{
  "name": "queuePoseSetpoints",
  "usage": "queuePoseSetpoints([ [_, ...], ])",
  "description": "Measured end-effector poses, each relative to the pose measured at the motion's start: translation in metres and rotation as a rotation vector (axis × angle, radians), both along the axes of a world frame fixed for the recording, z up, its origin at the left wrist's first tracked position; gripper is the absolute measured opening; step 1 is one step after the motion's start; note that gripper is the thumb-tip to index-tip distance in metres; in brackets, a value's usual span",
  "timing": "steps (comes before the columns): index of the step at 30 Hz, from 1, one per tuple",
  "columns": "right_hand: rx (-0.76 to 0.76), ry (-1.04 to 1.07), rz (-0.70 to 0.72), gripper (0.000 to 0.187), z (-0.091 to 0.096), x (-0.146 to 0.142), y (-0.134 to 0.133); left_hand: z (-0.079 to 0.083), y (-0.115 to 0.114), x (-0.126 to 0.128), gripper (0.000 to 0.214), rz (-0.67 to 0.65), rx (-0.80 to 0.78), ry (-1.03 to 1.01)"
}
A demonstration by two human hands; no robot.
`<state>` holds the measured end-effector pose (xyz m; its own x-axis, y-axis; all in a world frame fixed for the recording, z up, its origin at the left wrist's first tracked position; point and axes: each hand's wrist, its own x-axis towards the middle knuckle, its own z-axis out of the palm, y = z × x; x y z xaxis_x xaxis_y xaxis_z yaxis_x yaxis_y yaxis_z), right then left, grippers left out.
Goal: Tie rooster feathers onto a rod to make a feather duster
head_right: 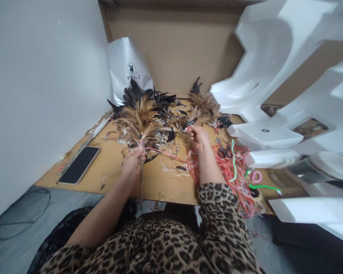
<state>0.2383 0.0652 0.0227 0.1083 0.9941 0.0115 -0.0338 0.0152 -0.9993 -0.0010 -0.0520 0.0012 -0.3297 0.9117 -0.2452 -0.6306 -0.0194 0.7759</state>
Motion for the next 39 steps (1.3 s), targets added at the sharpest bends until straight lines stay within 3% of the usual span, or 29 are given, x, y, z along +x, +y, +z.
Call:
queuePoseSetpoints([
  [4, -0.043, 0.403, 0.271, 0.037, 0.016, -0.038, -0.044, 0.001, -0.003, 0.006, 0.011, -0.012, 0.017, 0.001],
  [9, -0.053, 0.350, 0.503, 0.030, 0.010, -0.090, -0.075, -0.002, -0.005, 0.007, 0.007, -0.022, 0.075, 0.014],
  [15, -0.082, 0.342, 0.536, 0.031, -0.018, -0.118, -0.076, -0.004, -0.010, 0.010, 0.013, 0.009, 0.086, 0.074],
  [19, -0.144, 0.382, 0.526, 0.031, -0.026, -0.124, -0.076, -0.007, -0.012, 0.014, 0.014, 0.029, 0.099, 0.048],
  [31, -0.091, 0.394, 0.547, 0.033, -0.035, -0.127, -0.075, -0.010, -0.016, 0.018, 0.019, 0.008, 0.138, 0.219],
  [37, 0.033, 0.329, 0.343, 0.033, -0.034, -0.127, -0.074, -0.016, -0.004, 0.006, 0.018, 0.065, 0.153, 0.263],
  [39, 0.067, 0.314, 0.333, 0.032, -0.030, -0.127, -0.076, -0.016, -0.001, 0.004, 0.018, 0.088, 0.151, 0.285],
])
